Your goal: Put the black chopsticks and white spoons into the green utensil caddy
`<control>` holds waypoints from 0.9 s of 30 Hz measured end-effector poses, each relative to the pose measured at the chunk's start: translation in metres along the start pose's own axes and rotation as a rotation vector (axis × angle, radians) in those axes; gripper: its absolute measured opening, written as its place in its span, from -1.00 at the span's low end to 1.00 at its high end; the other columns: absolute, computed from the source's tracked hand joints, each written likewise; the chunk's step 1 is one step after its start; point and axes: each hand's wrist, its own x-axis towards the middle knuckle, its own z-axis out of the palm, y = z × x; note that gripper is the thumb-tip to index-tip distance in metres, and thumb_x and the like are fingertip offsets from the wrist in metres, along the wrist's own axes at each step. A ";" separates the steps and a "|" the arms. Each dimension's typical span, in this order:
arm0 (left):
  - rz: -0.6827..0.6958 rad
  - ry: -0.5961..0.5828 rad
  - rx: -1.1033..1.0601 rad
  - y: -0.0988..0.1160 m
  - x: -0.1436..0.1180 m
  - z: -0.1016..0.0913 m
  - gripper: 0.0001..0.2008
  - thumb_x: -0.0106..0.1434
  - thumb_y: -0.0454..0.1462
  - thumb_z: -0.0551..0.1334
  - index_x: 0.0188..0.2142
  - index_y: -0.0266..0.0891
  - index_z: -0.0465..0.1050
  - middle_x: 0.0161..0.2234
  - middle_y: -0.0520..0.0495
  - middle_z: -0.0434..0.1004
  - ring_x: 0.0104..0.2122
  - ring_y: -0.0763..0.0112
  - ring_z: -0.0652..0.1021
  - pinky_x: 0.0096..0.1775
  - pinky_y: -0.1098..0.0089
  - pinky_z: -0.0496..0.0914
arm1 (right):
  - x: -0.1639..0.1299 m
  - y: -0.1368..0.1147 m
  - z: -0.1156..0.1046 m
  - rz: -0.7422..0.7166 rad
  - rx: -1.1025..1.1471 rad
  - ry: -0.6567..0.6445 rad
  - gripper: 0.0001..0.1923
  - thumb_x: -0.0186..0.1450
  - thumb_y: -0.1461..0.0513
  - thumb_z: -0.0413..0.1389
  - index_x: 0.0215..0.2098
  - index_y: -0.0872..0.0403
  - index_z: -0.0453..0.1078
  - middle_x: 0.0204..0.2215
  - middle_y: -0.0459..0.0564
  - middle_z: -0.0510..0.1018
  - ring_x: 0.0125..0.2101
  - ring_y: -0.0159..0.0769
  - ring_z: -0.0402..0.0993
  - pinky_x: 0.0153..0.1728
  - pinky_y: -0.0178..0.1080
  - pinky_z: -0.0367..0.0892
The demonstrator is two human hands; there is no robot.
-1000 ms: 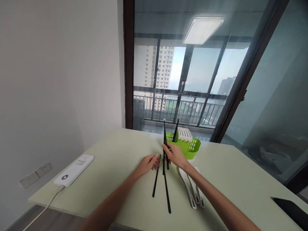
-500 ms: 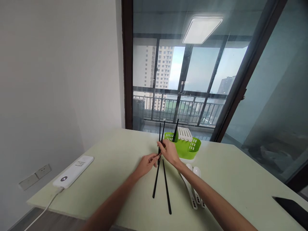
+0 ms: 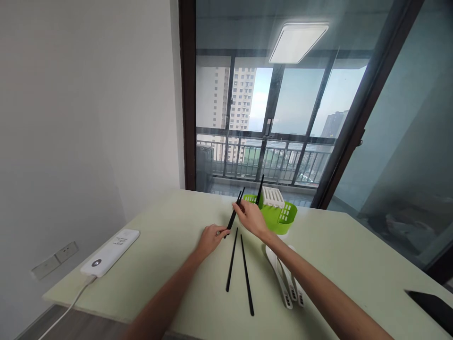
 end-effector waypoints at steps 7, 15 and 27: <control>-0.062 0.015 -0.032 -0.008 0.001 0.001 -0.58 0.32 0.08 0.19 -0.23 -0.11 0.72 -0.37 0.01 0.72 -0.37 0.31 0.56 -0.25 0.43 0.33 | 0.011 -0.007 -0.017 -0.036 0.089 -0.048 -0.66 0.49 0.06 -0.03 -0.41 -0.01 0.31 -0.53 -0.08 0.62 -0.45 -0.27 0.57 -0.34 -0.32 0.26; -0.097 0.032 -0.118 -0.009 0.004 0.001 -0.62 0.24 0.05 0.29 -0.20 -0.14 0.71 -0.31 -0.04 0.74 -0.38 0.27 0.63 -0.25 0.38 0.41 | 0.009 -0.008 -0.011 -0.049 0.182 -0.154 -0.70 0.49 0.09 -0.03 -0.37 0.00 0.30 -0.50 -0.14 0.66 -0.57 -0.37 0.57 -0.42 -0.36 0.33; -0.103 -0.024 -0.156 -0.012 0.004 0.003 -0.63 0.23 0.04 0.31 -0.16 -0.14 0.71 -0.24 -0.04 0.74 -0.32 0.24 0.66 -0.23 0.39 0.45 | 0.022 -0.015 -0.029 -0.074 0.125 -0.073 -0.70 0.46 0.10 0.00 -0.44 -0.03 0.27 -0.57 -0.09 0.61 -0.48 -0.23 0.59 -0.32 -0.28 0.30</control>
